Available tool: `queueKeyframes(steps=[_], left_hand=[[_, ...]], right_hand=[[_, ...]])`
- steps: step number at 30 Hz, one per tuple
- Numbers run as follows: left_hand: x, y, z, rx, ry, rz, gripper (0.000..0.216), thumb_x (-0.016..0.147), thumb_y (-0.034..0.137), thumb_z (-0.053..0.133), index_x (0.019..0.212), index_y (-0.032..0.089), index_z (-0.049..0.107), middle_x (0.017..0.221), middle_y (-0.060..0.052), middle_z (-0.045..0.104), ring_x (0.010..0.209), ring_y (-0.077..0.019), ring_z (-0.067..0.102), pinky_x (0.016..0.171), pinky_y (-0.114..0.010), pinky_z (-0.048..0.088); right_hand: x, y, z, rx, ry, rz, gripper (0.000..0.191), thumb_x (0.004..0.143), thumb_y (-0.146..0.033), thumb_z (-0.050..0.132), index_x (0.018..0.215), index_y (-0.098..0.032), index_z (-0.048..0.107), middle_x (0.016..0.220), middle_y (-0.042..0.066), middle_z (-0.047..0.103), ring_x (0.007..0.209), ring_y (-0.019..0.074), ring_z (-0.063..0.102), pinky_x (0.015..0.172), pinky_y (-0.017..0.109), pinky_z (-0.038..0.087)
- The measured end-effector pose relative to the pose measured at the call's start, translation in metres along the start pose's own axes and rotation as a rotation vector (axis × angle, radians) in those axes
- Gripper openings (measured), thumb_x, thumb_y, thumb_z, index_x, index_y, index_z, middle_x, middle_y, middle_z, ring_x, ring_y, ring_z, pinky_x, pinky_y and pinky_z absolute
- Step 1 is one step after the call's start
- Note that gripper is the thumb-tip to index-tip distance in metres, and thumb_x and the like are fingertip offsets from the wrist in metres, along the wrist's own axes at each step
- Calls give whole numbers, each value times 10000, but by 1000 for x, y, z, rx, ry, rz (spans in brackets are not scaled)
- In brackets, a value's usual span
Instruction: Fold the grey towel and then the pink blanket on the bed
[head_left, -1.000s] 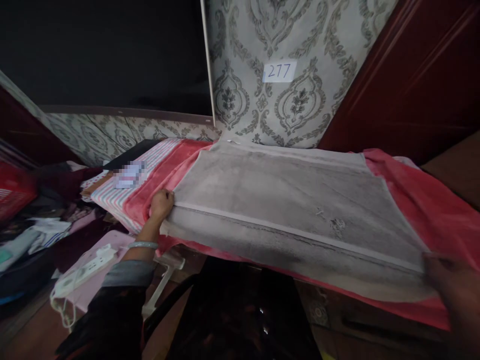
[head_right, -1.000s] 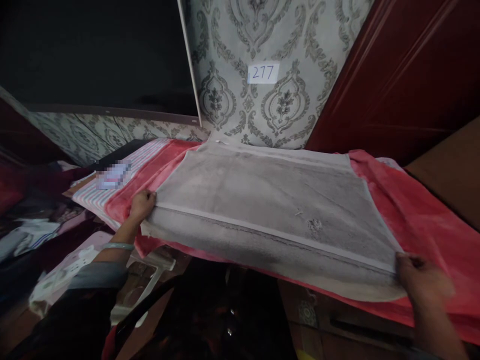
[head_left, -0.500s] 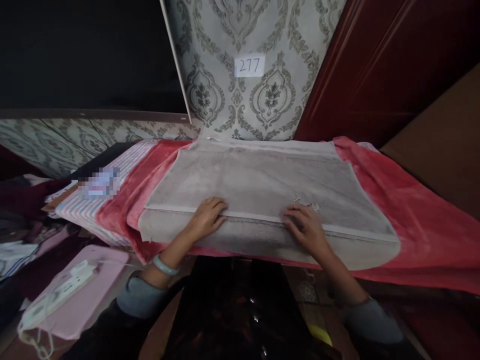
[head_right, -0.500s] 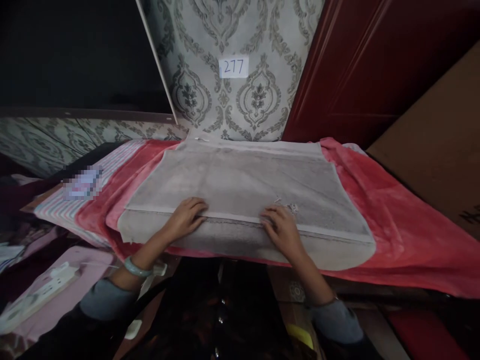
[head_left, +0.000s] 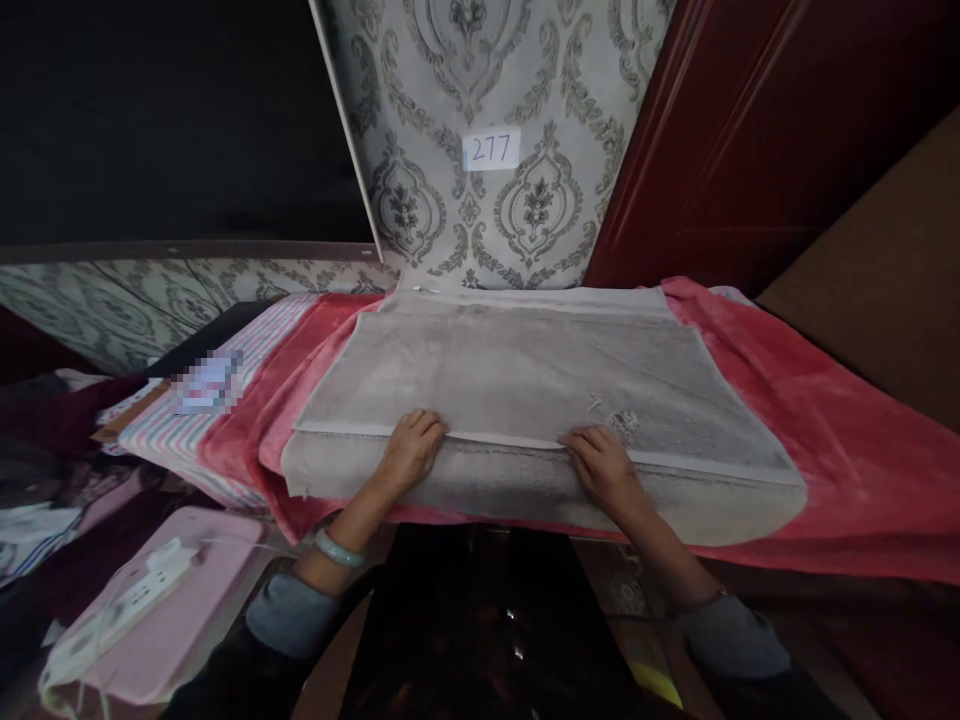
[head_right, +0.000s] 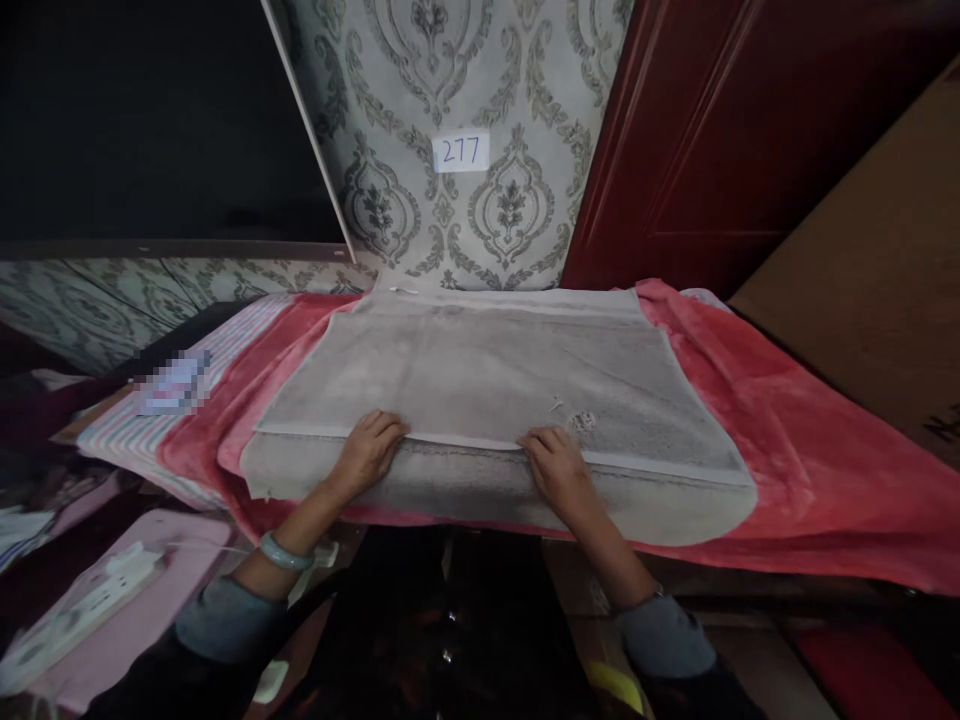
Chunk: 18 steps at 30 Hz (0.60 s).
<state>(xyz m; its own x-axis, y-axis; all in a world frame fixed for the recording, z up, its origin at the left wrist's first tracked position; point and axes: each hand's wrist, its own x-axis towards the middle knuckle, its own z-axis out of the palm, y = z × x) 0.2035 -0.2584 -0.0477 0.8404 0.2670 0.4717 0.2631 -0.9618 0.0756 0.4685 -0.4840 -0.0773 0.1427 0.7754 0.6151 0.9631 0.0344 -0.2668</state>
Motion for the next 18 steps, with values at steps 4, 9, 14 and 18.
queueKeyframes(steps=[4, 9, 14, 18], left_hand=[[-4, -1, 0, -8, 31, 16, 290, 988, 188, 403, 985, 176, 692, 934, -105, 656, 883, -230, 550, 800, -373, 477], [-9, -3, -4, -58, 53, -33, 247, 964, 239, 473, 1054, 195, 699, 1143, -128, 673, 1069, -260, 574, 894, -424, 486], [-14, 5, -1, -24, -10, -52, 402, 942, 234, 498, 1324, 210, 619, 1421, -117, 600, 1322, -296, 502, 1059, -514, 428], [-21, 7, -6, -59, -20, -52, 410, 942, 218, 486, 1323, 243, 635, 1407, -93, 620, 1326, -269, 530, 1071, -495, 452]], right_hand=[[-3, 0, 0, -3, 42, -10, 257, 1005, -195, 431, 982, -190, 687, 941, 108, 659, 905, 255, 586, 812, 406, 488], [10, -4, -11, 68, -57, 29, 275, 1016, -311, 462, 856, -201, 657, 856, 88, 637, 836, 240, 582, 749, 383, 485], [73, -23, 0, 103, -192, -33, 321, 1033, -334, 403, 1035, -203, 696, 1044, 118, 685, 990, 258, 621, 883, 432, 521], [125, -45, 39, 116, -333, -171, 470, 1011, -353, 469, 1455, -207, 517, 1515, 146, 471, 1405, 301, 411, 1132, 513, 386]])
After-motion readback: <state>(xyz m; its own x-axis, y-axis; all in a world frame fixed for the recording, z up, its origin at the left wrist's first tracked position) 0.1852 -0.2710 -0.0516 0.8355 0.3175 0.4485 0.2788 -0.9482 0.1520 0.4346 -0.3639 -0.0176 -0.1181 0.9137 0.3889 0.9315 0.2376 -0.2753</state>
